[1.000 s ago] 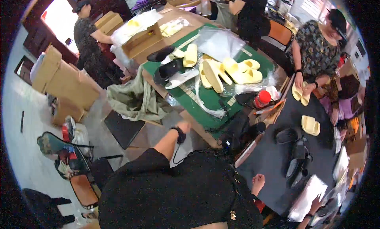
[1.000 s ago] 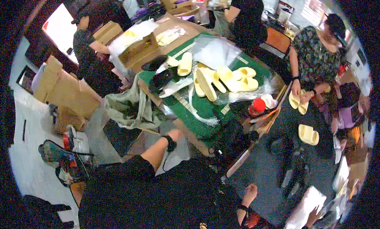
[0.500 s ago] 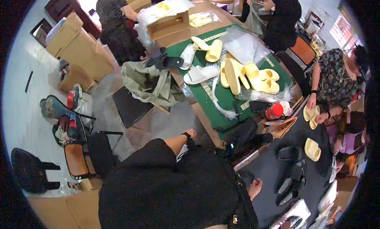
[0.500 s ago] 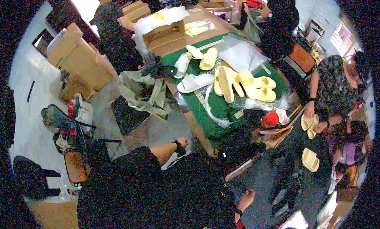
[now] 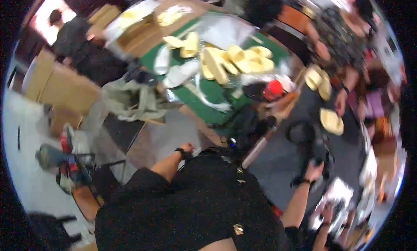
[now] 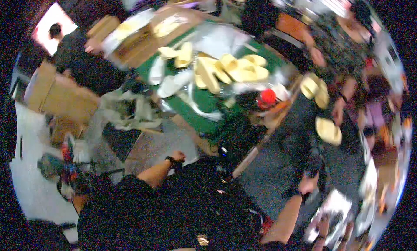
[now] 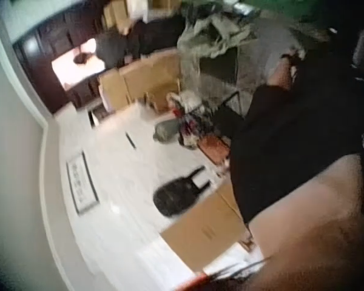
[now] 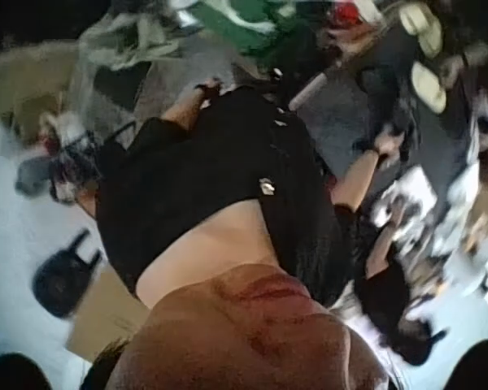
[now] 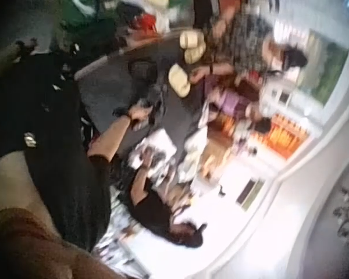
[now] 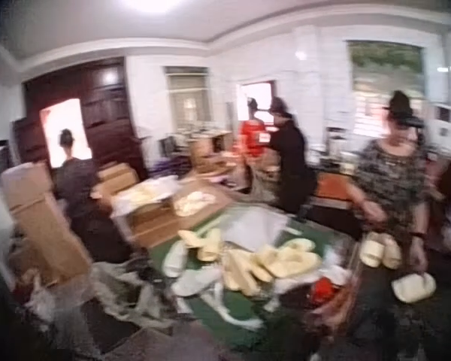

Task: Checking, sorting, and packing various styles of foam shoes into plastic bags.

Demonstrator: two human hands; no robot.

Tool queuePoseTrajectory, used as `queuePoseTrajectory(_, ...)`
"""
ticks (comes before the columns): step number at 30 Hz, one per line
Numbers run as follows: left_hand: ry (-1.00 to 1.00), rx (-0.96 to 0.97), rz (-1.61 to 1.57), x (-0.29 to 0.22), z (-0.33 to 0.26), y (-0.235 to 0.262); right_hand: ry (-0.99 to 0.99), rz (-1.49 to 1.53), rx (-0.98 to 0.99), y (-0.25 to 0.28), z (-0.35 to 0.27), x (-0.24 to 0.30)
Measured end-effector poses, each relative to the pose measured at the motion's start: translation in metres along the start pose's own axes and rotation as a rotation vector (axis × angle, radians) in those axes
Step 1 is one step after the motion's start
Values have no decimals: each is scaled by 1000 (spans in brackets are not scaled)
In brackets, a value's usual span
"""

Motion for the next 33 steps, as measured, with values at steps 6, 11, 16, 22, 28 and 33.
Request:
queuePoseTrajectory(6,-79,123,-234,17,-34,7,-317,447,201,-51,33,-11)
queuePoseTrajectory(11,-8,57,-110,19,-74,17,-504,556,227,-27,24,17)
queuePoseTrajectory(16,-64,132,132,-35,-76,23,-373,995,-22,-51,23,-30)
queuePoseTrajectory(22,-150,152,484,-77,-34,15,-479,1609,395,-62,-3,-4)
queuePoseTrajectory(28,-474,501,191,-94,22,-9,-478,1689,674,-20,-69,39)
queuePoseTrajectory(33,-424,482,489,-119,7,-33,-532,1768,675,-5,-79,57)
Point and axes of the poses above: each hand's wrist, its own z-axis towards the middle knuckle, its own y-axis out of the back of the hand, x = y × z, the point moved 8 cm from there along z, towards the middle knuckle, and after that the axes turned 1 degree about y, right-handed, at the moved point
